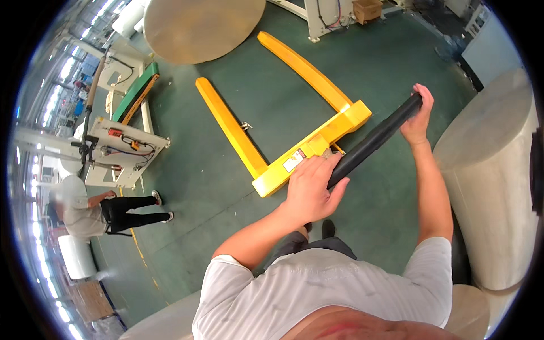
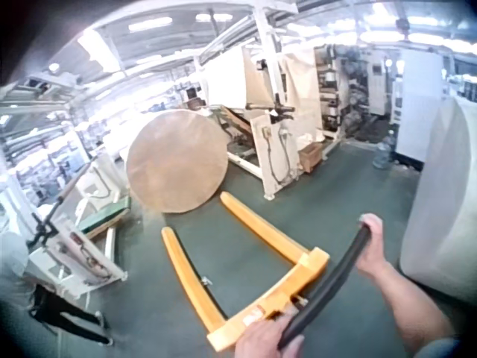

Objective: The person operates a manual pallet jack to maneuver and transport large industrial paper or film rolls across a factory floor, positioning the forks under a roll and then pulling it through the facility.

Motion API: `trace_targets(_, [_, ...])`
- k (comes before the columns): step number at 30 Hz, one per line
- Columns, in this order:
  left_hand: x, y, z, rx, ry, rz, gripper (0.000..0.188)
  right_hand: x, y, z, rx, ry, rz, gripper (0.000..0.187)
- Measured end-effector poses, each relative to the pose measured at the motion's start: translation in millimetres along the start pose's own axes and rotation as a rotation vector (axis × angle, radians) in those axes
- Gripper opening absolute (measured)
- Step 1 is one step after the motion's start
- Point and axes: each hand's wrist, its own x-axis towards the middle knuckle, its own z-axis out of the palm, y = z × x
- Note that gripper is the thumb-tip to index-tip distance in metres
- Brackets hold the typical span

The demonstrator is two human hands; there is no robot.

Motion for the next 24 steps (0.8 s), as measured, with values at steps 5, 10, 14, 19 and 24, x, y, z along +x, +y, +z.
trace_targets(5, [-39,-17,0,-0.122,0.054,0.168,0.068,-159,-7,-21,-0.174,-0.177,0.432,0.063])
trace_targets(10, [-157,-91,-43,0.035,-0.053,0.082,0.071,-515,-115,-93,-0.219,-1.444,0.282,0.052])
trace_targets(14, [-293,-195,-91,0.391,-0.871,-0.243,0.064,-571,-256,-90,-0.017,-1.795,1.212,0.058])
trace_targets(19, [-428,-273,-209,0.354,-1.309,-0.532,0.057,-558,-353,62,0.056,-1.788,1.255,0.065])
trace_targets(24, [-518,-345,-322,0.339,-0.958,-0.475,0.048,-550,-453,234,0.205,-1.827,1.13,0.073])
